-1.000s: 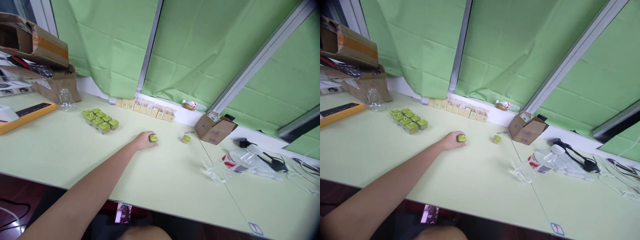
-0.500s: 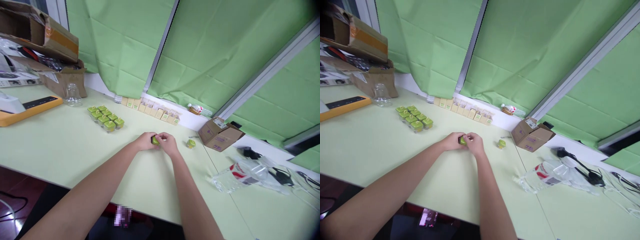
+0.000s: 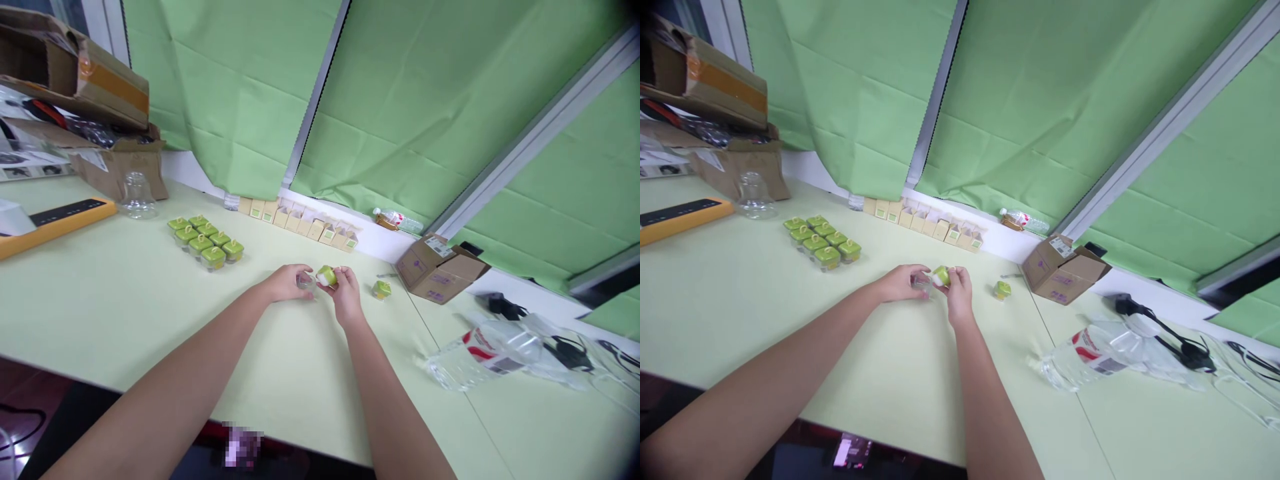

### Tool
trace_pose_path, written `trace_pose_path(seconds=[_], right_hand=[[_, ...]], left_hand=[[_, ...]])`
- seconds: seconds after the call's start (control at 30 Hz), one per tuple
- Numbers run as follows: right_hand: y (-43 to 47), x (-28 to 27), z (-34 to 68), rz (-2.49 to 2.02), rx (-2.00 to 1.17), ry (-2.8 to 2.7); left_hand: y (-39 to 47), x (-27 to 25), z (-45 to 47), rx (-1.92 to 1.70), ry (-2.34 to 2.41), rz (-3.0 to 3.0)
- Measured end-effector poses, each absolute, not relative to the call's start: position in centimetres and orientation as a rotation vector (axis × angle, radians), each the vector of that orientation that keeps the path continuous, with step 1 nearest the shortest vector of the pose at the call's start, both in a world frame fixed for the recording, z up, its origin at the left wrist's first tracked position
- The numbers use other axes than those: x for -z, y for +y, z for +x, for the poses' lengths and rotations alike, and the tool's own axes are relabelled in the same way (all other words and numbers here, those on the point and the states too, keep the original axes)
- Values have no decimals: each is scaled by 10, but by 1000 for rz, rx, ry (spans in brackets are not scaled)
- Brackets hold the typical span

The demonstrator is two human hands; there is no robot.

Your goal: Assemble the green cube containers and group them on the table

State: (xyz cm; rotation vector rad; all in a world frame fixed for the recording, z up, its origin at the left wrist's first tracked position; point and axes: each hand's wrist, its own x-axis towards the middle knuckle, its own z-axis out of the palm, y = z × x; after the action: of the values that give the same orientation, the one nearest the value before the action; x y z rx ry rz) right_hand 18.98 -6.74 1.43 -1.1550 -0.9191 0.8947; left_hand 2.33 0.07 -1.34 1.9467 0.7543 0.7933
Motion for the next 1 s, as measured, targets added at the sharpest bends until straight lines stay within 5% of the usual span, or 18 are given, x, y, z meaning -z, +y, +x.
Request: trace_pose_path(seconds=[0.23, 0.33, 1.0], right_hand=[[-67, -15, 199, -1140, -1162, -754], [-69, -15, 195, -1173, -1186, -849], [-72, -16, 187, -1216, -1391, -1025]], left_hand=[[11, 5, 9, -1220, 1177, 2220], [-6, -10, 13, -1387, 1011, 2329], [-34, -6, 44, -1079, 590, 2271]])
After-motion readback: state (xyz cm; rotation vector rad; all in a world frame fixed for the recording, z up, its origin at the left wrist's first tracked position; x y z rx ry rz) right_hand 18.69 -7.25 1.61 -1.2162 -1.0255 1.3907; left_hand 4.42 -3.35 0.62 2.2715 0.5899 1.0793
